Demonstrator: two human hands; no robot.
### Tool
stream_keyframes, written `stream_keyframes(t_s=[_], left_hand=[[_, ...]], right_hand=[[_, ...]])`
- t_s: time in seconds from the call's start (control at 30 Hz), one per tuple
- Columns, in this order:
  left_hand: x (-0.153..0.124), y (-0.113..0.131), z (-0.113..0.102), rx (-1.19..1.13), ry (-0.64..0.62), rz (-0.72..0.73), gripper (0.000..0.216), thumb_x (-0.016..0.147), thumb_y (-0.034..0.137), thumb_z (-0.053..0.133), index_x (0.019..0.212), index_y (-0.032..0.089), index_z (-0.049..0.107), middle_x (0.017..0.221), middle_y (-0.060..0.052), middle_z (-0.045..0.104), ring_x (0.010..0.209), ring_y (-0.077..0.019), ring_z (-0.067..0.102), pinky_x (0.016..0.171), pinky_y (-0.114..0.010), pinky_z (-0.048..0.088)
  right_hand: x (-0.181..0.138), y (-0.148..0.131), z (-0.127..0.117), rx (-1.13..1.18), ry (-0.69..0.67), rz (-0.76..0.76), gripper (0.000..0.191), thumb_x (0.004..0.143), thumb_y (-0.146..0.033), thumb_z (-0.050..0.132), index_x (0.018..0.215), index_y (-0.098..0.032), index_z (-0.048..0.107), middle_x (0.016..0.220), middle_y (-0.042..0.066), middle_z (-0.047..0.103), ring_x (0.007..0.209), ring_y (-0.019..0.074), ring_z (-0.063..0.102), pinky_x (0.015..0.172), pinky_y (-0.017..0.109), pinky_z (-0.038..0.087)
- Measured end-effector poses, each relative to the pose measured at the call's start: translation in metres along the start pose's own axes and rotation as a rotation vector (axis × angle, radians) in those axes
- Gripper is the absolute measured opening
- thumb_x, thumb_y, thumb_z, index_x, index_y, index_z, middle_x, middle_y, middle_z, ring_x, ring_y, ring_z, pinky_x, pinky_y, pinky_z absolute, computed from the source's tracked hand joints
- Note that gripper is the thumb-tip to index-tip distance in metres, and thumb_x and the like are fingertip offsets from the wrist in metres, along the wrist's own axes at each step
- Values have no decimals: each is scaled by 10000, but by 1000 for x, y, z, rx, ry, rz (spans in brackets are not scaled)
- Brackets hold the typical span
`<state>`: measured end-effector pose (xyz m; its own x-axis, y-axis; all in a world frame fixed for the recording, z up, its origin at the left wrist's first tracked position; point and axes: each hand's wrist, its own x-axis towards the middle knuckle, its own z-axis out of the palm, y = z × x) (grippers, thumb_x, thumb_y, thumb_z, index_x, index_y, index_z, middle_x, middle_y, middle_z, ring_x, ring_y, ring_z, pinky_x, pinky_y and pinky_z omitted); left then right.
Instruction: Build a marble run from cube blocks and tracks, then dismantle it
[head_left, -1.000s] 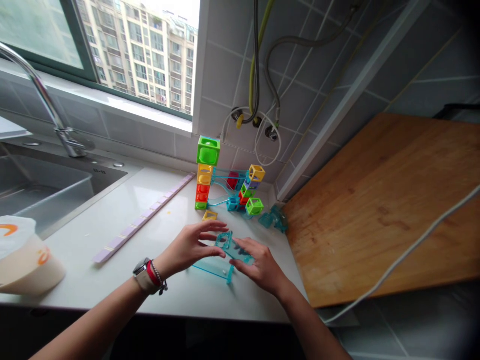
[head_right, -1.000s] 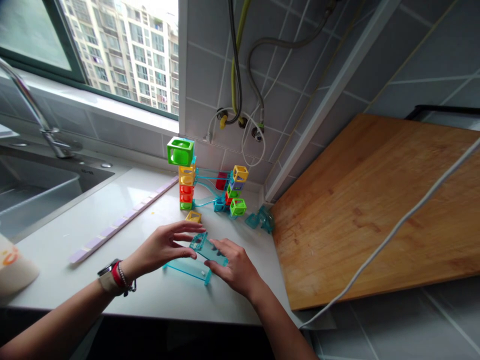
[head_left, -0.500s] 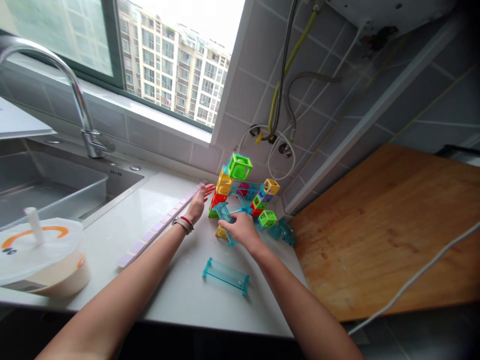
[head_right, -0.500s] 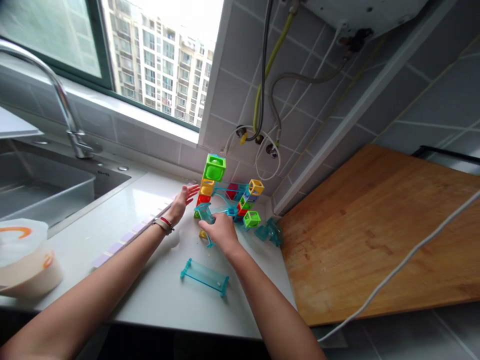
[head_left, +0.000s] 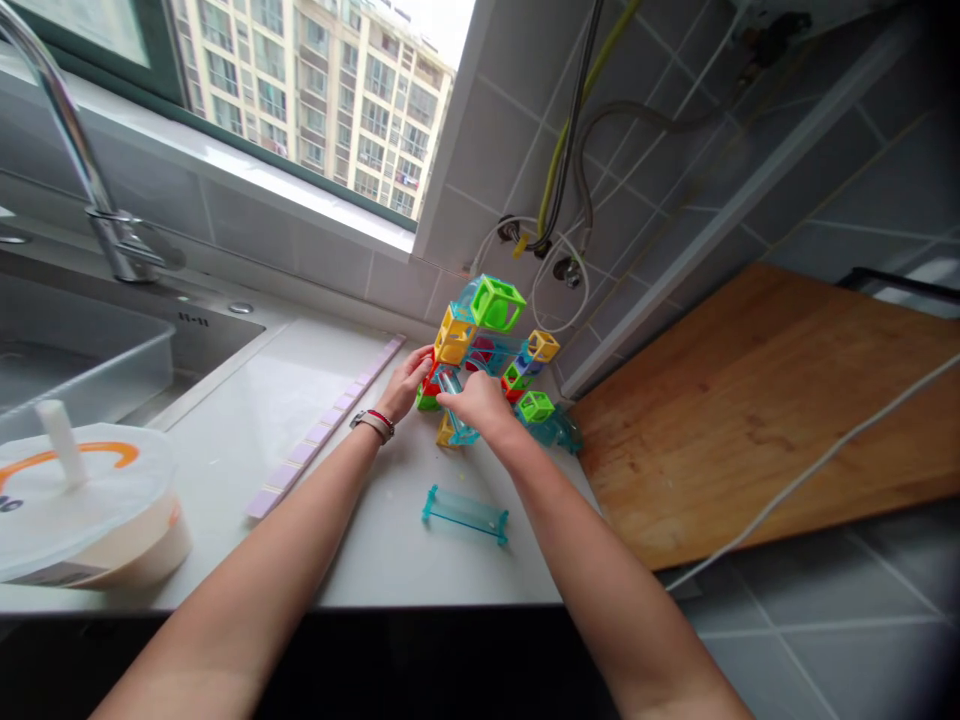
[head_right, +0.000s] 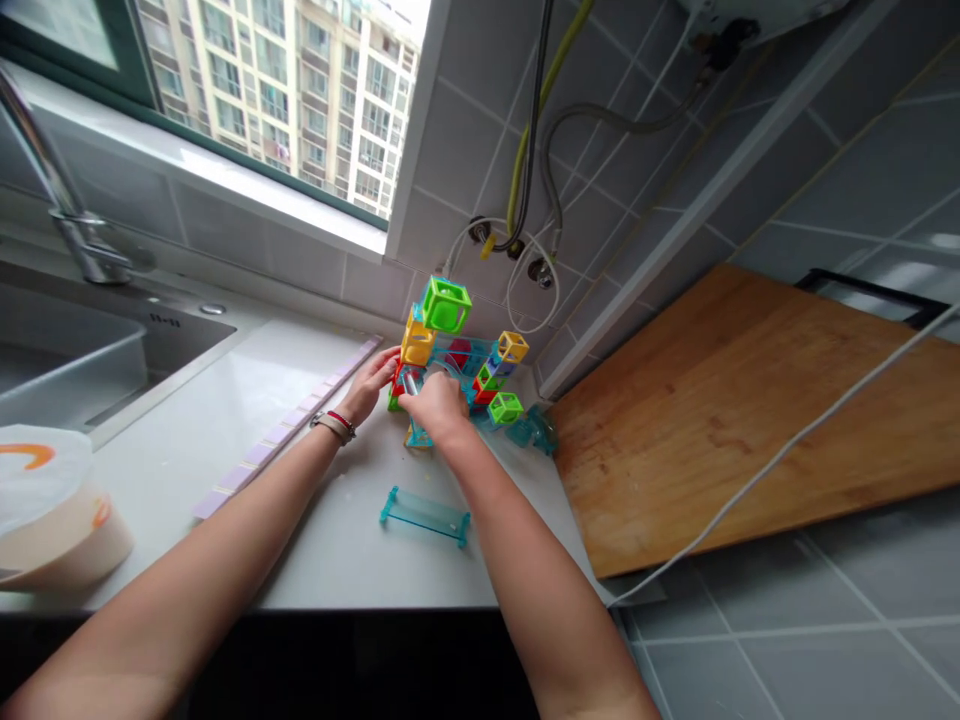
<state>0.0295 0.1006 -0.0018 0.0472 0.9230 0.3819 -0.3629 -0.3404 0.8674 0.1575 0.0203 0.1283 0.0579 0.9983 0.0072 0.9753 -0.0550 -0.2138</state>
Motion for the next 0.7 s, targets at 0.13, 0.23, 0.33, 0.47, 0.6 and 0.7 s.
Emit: stream_keyframes(t_s=[0.13,0.23,0.33,0.47,0.6,0.7], left_hand=[[0,0,-1,-22,-29,6,649,825,457,734,1369,131,597,1389,-176,649,1243,-316,620,1088,-446,464],[0,-1,-2,-27,-22,2,640,808,426,735,1354,122,599,1350,-184,663,1216,-311,630,1076,-450,468],[1,-2,-3,-38,-11,-4,609,809,424,711,1331,128,607,1286,-179,687,1179,-303,642,1047,-453,483],[3,-3,-2,-42,13,-7,586,780,407,712,1295,148,605,1219,-148,698,1117,-271,655,1006,-423,497],[9,-2,-2,-18,40,-18,491,779,398,715,1202,168,615,1121,-107,708,996,-235,666,927,-382,521],[20,-1,-3,3,82,-20,337,848,454,636,1054,188,623,1044,-80,704,942,-220,655,853,-349,529]], right_hand=[[5,-8,-6,3,-4,21,528,748,-448,804,1146,-105,749,1142,199,773,1058,322,752,783,309,572],[7,-13,-7,-8,-8,33,535,738,-431,827,1149,-98,746,1156,209,767,1108,337,739,809,318,578],[7,-16,-7,-15,0,49,560,730,-435,837,1164,-97,737,1162,211,763,1092,334,746,796,314,583],[8,-14,-4,-31,11,49,577,742,-467,818,1172,-96,720,1149,223,761,1071,336,754,788,324,587],[11,-6,0,-42,14,34,567,764,-496,789,1173,-111,709,1128,210,767,1046,327,758,761,320,585],[14,0,2,-48,12,20,539,755,-484,796,1151,-127,717,1112,199,773,1026,322,761,744,314,579]])
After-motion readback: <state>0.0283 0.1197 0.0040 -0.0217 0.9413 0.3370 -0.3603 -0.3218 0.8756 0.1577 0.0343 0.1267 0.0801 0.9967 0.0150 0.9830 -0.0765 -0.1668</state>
